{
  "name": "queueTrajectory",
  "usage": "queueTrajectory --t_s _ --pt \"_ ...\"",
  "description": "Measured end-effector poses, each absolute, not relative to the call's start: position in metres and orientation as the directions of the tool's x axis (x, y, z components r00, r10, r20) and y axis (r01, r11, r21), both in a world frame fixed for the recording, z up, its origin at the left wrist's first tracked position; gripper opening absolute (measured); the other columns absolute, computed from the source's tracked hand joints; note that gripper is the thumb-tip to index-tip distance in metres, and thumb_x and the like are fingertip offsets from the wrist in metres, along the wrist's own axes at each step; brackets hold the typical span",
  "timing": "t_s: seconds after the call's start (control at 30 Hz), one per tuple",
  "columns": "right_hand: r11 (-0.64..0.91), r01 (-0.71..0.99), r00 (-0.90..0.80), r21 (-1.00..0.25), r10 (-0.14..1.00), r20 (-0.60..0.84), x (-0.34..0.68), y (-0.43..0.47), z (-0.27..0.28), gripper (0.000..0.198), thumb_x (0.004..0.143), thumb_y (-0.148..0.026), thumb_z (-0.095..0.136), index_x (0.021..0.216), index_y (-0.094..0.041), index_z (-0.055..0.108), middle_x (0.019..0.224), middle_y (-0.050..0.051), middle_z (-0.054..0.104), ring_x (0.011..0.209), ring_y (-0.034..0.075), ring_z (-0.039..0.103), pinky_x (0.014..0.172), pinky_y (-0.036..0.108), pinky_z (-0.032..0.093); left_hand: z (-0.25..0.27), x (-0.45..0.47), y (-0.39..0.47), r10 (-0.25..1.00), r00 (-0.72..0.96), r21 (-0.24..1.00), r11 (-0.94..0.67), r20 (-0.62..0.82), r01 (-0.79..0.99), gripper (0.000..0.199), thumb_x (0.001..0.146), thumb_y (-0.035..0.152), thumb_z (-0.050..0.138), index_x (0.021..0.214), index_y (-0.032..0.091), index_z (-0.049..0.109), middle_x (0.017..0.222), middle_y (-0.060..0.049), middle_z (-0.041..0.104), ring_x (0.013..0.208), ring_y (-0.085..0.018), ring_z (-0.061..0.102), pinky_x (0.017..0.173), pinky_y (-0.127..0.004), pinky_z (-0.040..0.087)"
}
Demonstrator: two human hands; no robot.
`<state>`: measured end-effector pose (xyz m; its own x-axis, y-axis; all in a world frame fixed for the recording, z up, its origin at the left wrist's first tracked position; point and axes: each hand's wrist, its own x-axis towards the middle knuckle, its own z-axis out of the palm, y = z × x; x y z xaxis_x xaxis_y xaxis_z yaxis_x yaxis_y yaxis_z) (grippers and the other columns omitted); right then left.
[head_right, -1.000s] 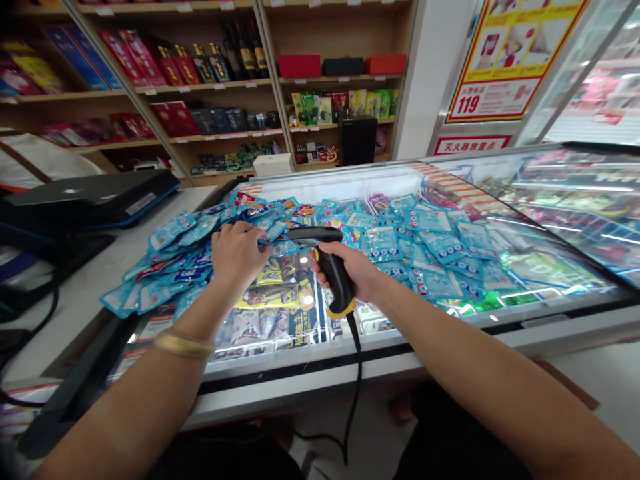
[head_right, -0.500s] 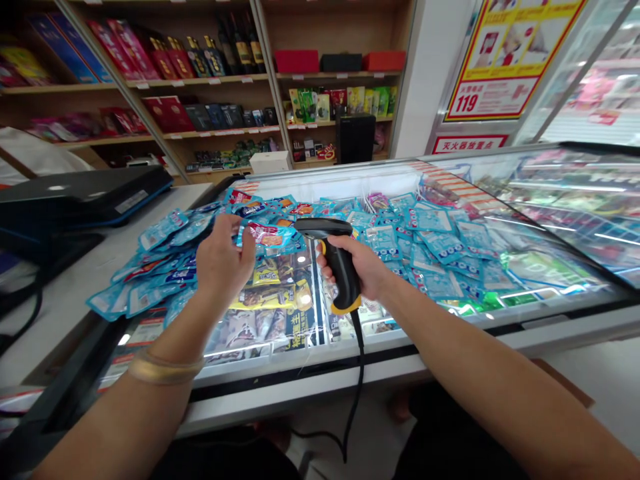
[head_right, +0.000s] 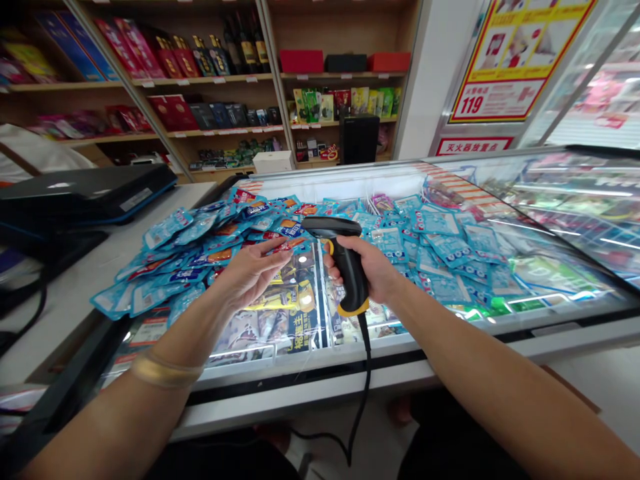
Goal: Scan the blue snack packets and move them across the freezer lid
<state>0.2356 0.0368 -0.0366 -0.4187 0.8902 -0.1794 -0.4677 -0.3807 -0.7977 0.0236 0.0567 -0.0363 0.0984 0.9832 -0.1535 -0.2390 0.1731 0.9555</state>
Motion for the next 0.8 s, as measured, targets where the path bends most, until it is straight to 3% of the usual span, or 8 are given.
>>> queueTrajectory --t_s 0.07,0.17,0.27,0.37,0.53,0.67,0.8 --pt "-0.383 -0.473 -0.423 -0.793 0.889 -0.177 0.236 0.037 -0.037 0.020 0.075 -0.036 0.062 0.082 -0.017 0.059 0.065 0.002 0.059 0.051 0.011 0.048 0.044 0.021 0.042 -0.037 0.024 0.056 0.981 0.077 0.962 0.190 -0.178 -0.196 0.043 0.058 0.012 0.087 0.096 0.011 0.067 0.083 -0.006 0.073 0.081 -0.014 0.069 0.088 -0.030 0.055" --pt "-0.386 -0.483 -0.425 -0.786 0.888 -0.175 0.236 0.037 -0.037 0.022 0.074 -0.036 0.063 0.082 -0.016 0.060 0.065 0.002 0.059 0.050 0.010 0.048 0.044 0.020 0.042 -0.040 0.023 0.056 0.975 0.018 0.973 0.223 -0.223 -0.064 0.031 0.071 0.035 0.081 0.071 0.013 0.060 0.063 -0.003 0.067 0.056 -0.012 0.065 0.061 -0.025 0.055" --pt "-0.381 -0.498 -0.399 -0.779 0.898 -0.184 0.236 0.037 -0.035 0.021 0.074 -0.035 0.063 0.082 -0.016 0.060 0.065 0.002 0.059 0.049 0.010 0.049 0.044 0.020 0.042 -0.045 0.024 0.054 0.974 0.076 0.974 0.209 -0.216 0.084 0.046 0.080 0.051 0.068 0.056 0.018 0.048 0.045 0.002 0.054 0.033 -0.007 0.044 0.036 -0.019 0.035" --pt "-0.374 -0.508 -0.370 -0.776 0.908 -0.195 0.237 0.037 -0.033 0.020 0.074 -0.034 0.063 0.082 -0.015 0.060 0.066 0.003 0.059 0.049 0.010 0.049 0.044 0.020 0.042 -0.049 0.024 0.053 0.986 0.075 0.980 0.140 -0.151 0.138 0.051 0.082 0.053 0.063 0.051 0.020 0.039 0.036 0.006 0.042 0.028 -0.005 0.030 0.034 -0.019 0.021" --pt "-0.380 -0.499 -0.382 -0.779 0.903 -0.196 0.237 0.036 -0.033 0.020 0.076 -0.034 0.061 0.082 -0.015 0.061 0.065 0.003 0.059 0.049 0.010 0.050 0.044 0.020 0.042 -0.052 0.023 0.056 0.994 -0.098 0.974 -0.034 0.057 0.222 0.051 0.084 0.046 0.057 0.049 0.022 0.028 0.039 0.010 0.025 0.032 -0.003 0.020 0.037 -0.020 0.016" --pt "-0.395 -0.470 -0.397 -0.789 0.893 -0.211 0.236 0.036 -0.036 0.021 0.076 -0.034 0.062 0.082 -0.014 0.062 0.066 0.004 0.060 0.049 0.010 0.051 0.044 0.020 0.044 -0.051 0.022 0.057 0.975 -0.155 0.939 -0.099 0.157 0.328 0.045 0.081 0.045 0.059 0.050 0.022 0.036 0.037 0.008 0.032 0.036 -0.009 0.044 0.040 -0.020 0.028" --pt "-0.413 -0.452 -0.426 -0.791 0.879 -0.215 0.235 0.036 -0.037 0.023 0.075 -0.034 0.064 0.082 -0.013 0.062 0.066 0.003 0.060 0.049 0.009 0.051 0.045 0.019 0.044 -0.049 0.026 0.055 0.990 -0.124 0.983 -0.051 0.073 0.176 0.024 0.074 0.037 0.066 0.064 0.018 0.056 0.056 0.003 0.060 0.048 -0.016 0.063 0.048 -0.025 0.047"
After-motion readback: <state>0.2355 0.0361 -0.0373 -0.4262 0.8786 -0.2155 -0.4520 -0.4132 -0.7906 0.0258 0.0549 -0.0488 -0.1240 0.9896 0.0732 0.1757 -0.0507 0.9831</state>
